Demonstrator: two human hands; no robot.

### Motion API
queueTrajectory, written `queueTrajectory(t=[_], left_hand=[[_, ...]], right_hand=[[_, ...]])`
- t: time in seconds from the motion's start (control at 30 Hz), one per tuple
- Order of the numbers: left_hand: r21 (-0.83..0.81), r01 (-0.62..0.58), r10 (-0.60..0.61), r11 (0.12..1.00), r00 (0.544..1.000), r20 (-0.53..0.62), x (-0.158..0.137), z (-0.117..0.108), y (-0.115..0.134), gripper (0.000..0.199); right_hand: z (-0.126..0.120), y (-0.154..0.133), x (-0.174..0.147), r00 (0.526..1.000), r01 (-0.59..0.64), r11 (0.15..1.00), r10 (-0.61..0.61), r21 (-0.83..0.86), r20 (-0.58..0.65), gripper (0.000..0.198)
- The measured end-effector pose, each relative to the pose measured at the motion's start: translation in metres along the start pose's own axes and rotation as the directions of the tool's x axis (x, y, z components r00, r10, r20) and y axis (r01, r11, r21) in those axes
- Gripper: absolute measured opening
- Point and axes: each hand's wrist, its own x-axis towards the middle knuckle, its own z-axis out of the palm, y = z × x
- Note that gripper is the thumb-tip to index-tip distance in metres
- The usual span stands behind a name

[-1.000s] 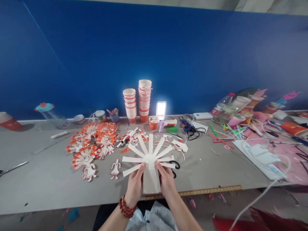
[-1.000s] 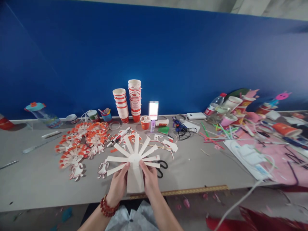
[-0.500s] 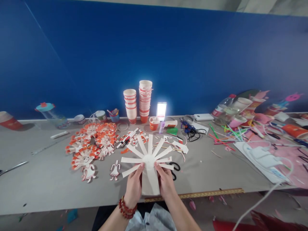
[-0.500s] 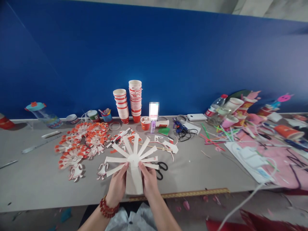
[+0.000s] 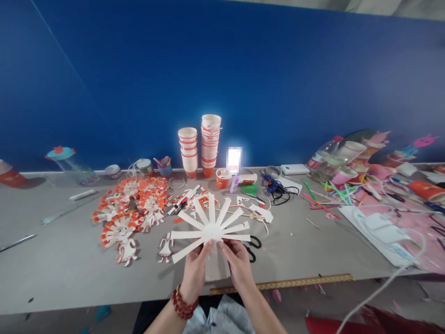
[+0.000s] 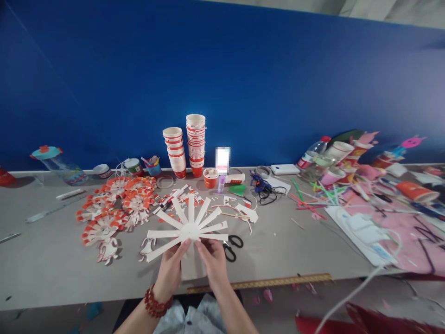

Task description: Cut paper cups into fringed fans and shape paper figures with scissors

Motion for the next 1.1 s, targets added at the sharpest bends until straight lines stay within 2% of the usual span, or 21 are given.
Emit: queueTrajectory(t=[0.2, 0.33, 0.43, 0.53, 0.63, 0.73, 0.83, 1.0, 1.1], left_hand=[[0.107, -0.005, 0.004, 0.994, 1.0, 0.008, 0.003, -0.005, 0.002, 0.037], [0.126, -0.035, 0.033, 0.991, 0.999, 0.018, 0.004, -0.004, 0.006, 0.037], [0.068, -0.037, 0.036, 0.997, 0.999, 0.021, 0.004, -0.001, 0.007, 0.036], [-0.056, 0.024, -0.021, 0.998, 0.998, 0.055, 0.004, -0.002, 0.003, 0.036], [-0.147, 0.079, -0.076, 0.986, 0.997, 0.026, 0.006, -0.007, -0.005, 0.038], [-0.151, 0.098, -0.1, 0.984, 0.995, -0.006, 0.008, -0.012, -0.009, 0.041], [-0.12, 0.091, -0.09, 0.989, 0.996, 0.012, 0.009, -0.013, -0.008, 0.042], [-0.09, 0.066, -0.065, 0.994, 0.998, 0.02, 0.006, -0.008, 0.0, 0.042], [-0.104, 0.065, -0.06, 0.992, 0.997, 0.049, 0.008, -0.008, 0.0, 0.042]], right_hand=[[0.0, 0.001, 0.001, 1.0, -0.005, 0.997, 0.003, -0.078, -0.027, 0.03], [0.003, -0.005, 0.0, 1.0, -0.016, 0.998, 0.015, -0.053, -0.018, 0.029], [0.005, -0.005, 0.001, 0.999, -0.037, 0.999, 0.037, 0.002, 0.014, 0.027], [0.004, -0.002, 0.002, 1.0, -0.015, 0.999, 0.016, 0.047, -0.027, 0.025], [0.004, 0.0, 0.004, 0.998, 0.011, 0.998, -0.007, 0.07, -0.06, 0.024], [0.006, -0.001, 0.005, 1.0, -0.017, 0.995, 0.018, 0.098, -0.007, 0.021], [0.008, -0.002, 0.006, 0.997, -0.039, 0.989, 0.03, 0.14, 0.065, 0.021], [0.007, 0.003, 0.008, 1.0, -0.018, 0.994, 0.015, 0.112, 0.027, 0.021], [0.007, 0.006, 0.009, 0.998, -0.016, 0.996, 0.011, 0.088, 0.056, 0.024]])
